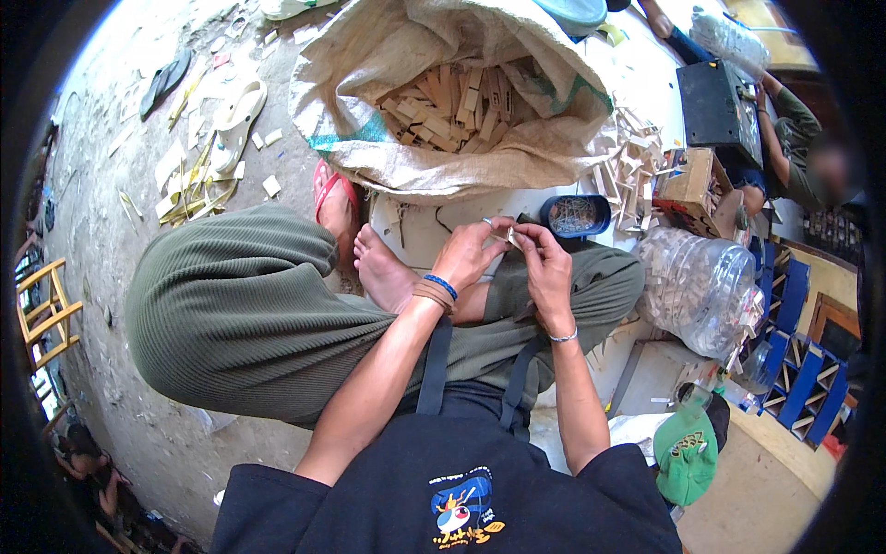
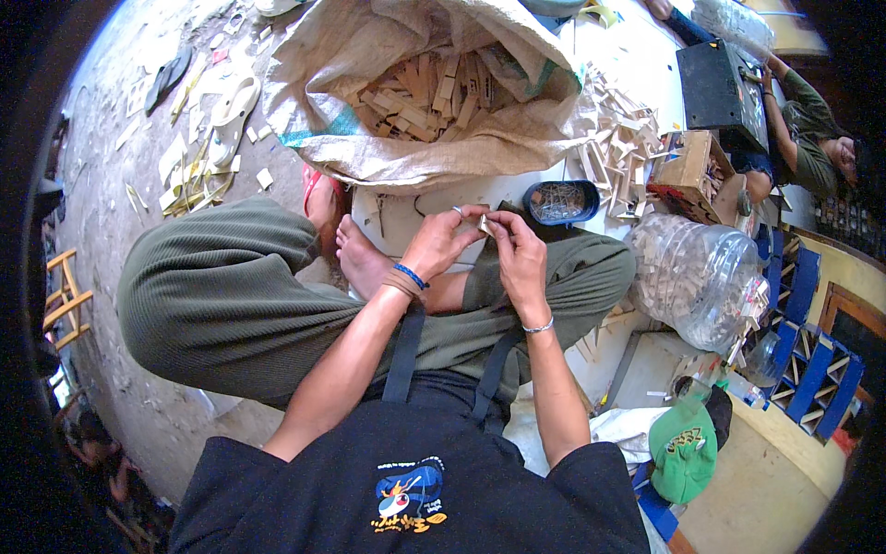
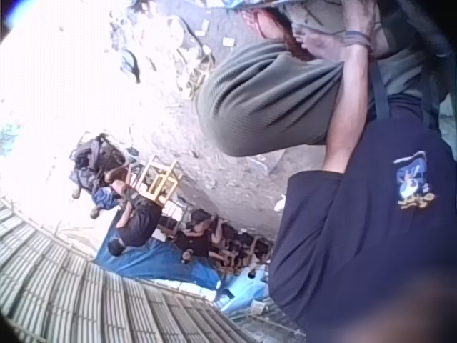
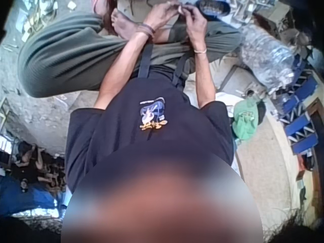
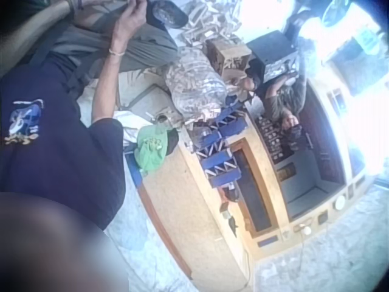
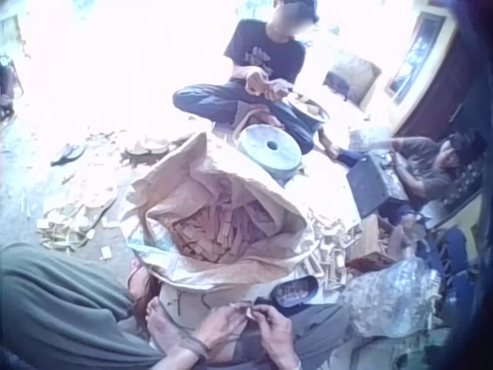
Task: The person sits on the floor and repeatedly picks up small wooden pieces and metal pins from a sack and a container. They insert the pins into the wood and use a hammer to tap them in place, then place the assembled pieces into a sack.
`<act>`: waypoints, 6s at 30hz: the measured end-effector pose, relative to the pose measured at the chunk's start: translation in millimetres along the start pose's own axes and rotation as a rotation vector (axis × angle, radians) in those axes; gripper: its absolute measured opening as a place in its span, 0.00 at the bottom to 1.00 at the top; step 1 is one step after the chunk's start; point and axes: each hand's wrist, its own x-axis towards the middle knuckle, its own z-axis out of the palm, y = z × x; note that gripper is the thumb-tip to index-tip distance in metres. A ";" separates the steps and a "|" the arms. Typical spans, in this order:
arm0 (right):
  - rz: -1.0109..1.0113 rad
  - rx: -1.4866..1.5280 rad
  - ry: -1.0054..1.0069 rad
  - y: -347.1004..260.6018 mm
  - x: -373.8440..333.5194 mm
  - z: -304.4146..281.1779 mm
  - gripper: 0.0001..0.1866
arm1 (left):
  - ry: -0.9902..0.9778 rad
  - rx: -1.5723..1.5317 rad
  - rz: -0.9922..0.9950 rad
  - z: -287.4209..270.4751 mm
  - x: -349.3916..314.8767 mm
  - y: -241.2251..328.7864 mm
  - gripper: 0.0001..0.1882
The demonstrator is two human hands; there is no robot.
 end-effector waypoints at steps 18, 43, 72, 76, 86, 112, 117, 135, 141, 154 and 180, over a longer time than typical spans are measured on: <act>0.151 -0.044 -0.063 -0.4 0.2 -5.0 0.10 | 0.021 0.066 0.122 -16.9 -3.5 4.0 0.30; 0.077 0.042 -0.014 2.3 2.4 0.0 0.09 | 0.138 0.209 0.292 -5.2 4.5 -9.0 0.15; 0.191 0.204 0.006 21.3 3.5 2.2 0.10 | 0.120 0.221 0.289 -7.6 4.9 -4.4 0.15; 0.192 0.210 0.007 19.8 4.5 3.0 0.10 | 0.107 0.236 0.266 -7.8 4.2 -2.6 0.15; 0.159 0.150 0.014 14.4 6.9 1.8 0.10 | 0.104 0.040 0.178 -5.9 0.6 2.9 0.21; -0.261 -0.304 -0.013 -14.9 4.2 -6.5 0.06 | 0.219 0.135 0.387 0.3 4.2 -12.1 0.12; -0.089 -0.136 -0.055 -13.3 4.2 -7.6 0.07 | 0.181 0.179 0.348 -1.5 3.2 -10.8 0.12; 0.243 0.082 -0.175 12.6 27.1 -18.7 0.09 | 0.148 0.261 0.226 -5.0 0.6 -1.8 0.13; 0.200 0.333 -0.110 10.5 29.5 -21.8 0.11 | 0.191 0.170 0.311 -0.8 2.3 -6.7 0.14; -0.037 -0.063 0.030 -28.0 2.1 -9.6 0.07 | 0.168 0.215 0.259 -2.2 2.2 -4.9 0.13; -0.270 -0.415 0.074 -7.7 0.9 -0.7 0.06 | 0.228 0.306 0.392 2.4 1.9 -11.5 0.14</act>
